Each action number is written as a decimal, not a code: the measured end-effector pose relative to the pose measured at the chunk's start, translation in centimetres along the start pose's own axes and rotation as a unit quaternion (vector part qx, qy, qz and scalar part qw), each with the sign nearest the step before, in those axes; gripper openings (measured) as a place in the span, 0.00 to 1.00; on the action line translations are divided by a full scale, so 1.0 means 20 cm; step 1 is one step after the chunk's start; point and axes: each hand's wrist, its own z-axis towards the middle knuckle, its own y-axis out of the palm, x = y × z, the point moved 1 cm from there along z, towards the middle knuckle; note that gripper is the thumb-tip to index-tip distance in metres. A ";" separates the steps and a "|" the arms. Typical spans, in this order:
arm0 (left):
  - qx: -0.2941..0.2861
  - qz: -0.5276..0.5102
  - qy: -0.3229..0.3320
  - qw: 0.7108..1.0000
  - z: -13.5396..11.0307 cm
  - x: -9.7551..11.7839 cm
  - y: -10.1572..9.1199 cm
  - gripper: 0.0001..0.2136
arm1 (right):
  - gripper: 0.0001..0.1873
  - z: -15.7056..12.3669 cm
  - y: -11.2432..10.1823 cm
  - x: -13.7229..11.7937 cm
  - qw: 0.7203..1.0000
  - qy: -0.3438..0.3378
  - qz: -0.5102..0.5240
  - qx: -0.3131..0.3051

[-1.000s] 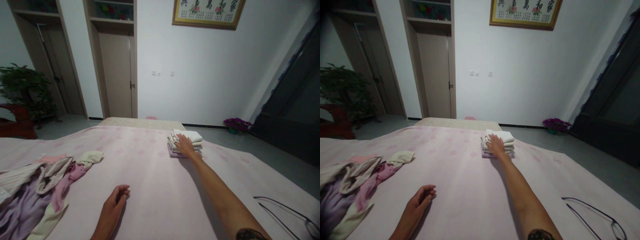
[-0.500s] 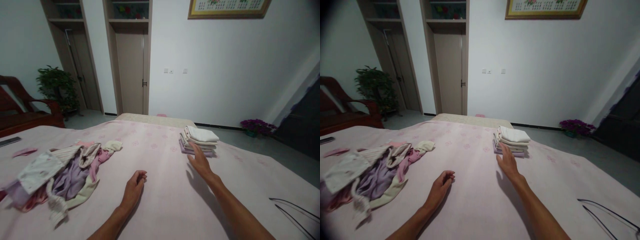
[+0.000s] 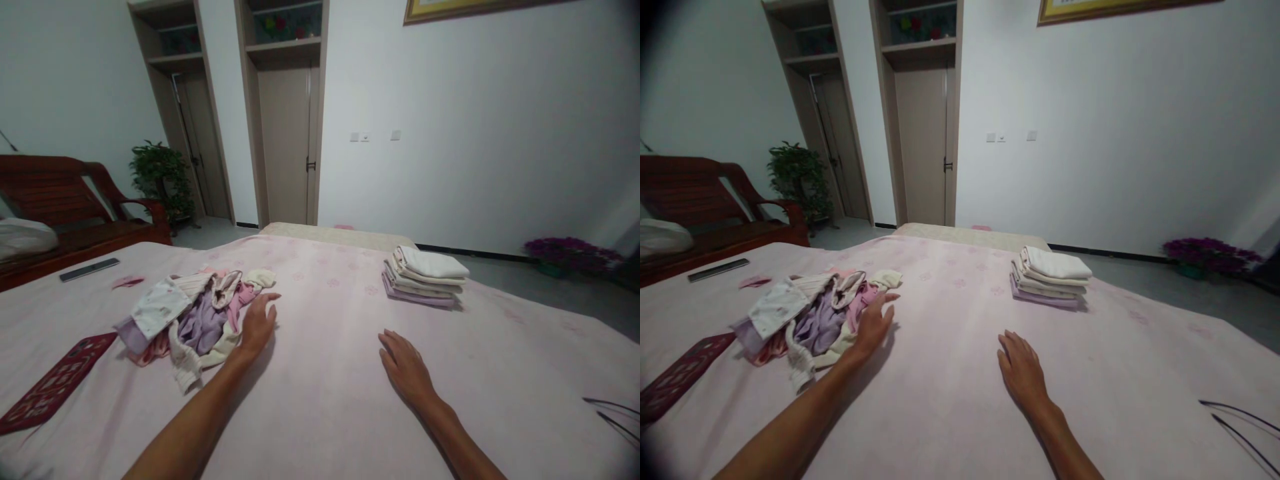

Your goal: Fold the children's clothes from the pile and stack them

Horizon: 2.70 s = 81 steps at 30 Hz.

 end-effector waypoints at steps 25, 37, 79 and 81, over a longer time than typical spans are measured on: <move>0.168 0.150 -0.078 0.971 0.66 0.20 -0.79 0.26 | 0.21 -0.01 -0.04 -0.06 1.000 -0.002 0.016 0.021; -0.215 -0.053 0.041 0.974 0.26 0.40 -0.27 0.22 | 0.24 0.01 -0.09 0.04 0.934 0.161 0.298 0.118; -0.287 -0.131 0.198 0.928 -0.58 0.54 0.25 0.09 | 0.15 -0.01 -0.26 -0.35 0.985 0.050 0.152 -0.066; -0.249 -0.160 0.154 0.943 -0.57 0.53 0.24 0.07 | 0.10 0.00 -0.24 -0.32 0.956 0.096 0.270 -0.065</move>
